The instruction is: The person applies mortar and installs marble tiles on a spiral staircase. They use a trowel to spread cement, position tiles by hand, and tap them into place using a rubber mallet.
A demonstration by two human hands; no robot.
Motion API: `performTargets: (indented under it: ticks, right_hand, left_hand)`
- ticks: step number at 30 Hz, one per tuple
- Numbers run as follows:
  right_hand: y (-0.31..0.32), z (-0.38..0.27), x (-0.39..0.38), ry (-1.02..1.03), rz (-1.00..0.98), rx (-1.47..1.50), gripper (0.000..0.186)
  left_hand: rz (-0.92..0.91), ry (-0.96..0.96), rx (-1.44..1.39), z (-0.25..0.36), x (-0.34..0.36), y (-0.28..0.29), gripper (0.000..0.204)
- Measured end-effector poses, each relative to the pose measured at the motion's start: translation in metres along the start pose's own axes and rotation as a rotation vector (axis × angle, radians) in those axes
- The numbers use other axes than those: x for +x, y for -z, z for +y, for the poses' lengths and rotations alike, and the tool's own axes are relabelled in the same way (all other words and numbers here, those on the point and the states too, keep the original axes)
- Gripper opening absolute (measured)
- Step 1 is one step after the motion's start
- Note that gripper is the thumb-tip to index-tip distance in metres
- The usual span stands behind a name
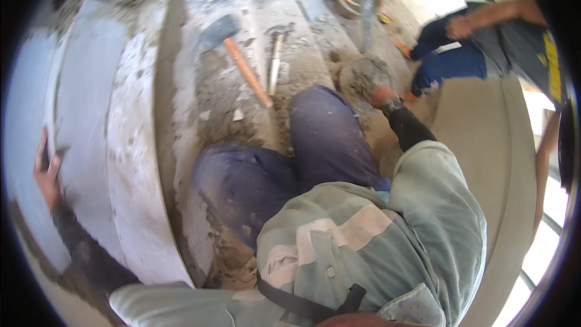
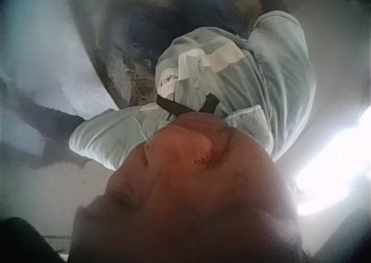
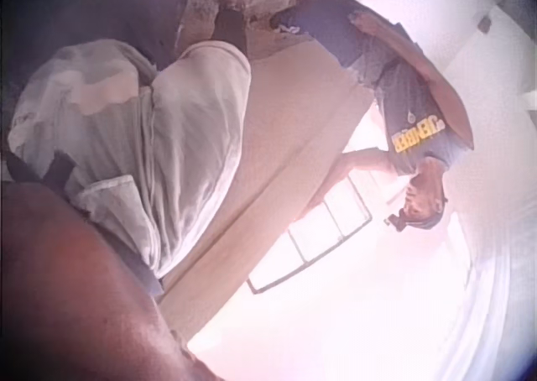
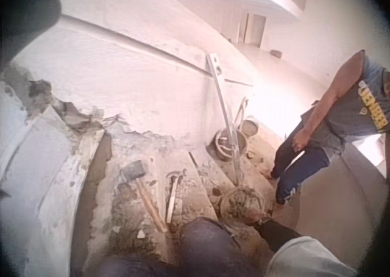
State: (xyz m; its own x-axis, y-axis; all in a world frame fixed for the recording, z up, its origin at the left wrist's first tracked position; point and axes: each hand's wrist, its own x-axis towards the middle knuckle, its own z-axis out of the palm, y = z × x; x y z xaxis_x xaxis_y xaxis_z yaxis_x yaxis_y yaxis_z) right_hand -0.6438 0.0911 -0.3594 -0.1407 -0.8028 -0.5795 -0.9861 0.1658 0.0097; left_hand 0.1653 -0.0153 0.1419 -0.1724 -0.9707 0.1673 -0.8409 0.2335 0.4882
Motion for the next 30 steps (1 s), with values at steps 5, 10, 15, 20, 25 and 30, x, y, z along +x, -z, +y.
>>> performTargets:
  ticks: [5,10,15,20,25,30]
  right_hand:
    - [-0.136,0.106,-0.004,0.245,0.297,0.115,0.02]
    - [-0.114,0.092,-0.047,-0.141,0.192,0.516,0.031]
    - [0.028,0.067,-0.094,0.047,0.485,0.415,0.035]
    - [0.212,-0.003,-0.149,0.156,0.533,0.168,0.029]
    - [0.368,-0.091,-0.212,0.619,0.53,0.25,0.027]
    - [0.471,-0.178,-0.245,1.151,0.136,0.354,0.033]
  left_hand:
    - [0.041,0.072,0.024,0.009,0.033,-0.035,0.072]
    - [0.085,0.075,-0.031,0.014,0.024,-0.026,0.07]
    - [0.131,0.059,0.002,0.018,0.013,-0.027,0.069]
    - [0.187,0.062,0.027,0.027,0.02,-0.035,0.073]
    - [0.23,0.06,0.022,0.029,0.02,-0.038,0.075]
    - [0.24,0.072,-0.038,0.034,0.015,-0.031,0.078]
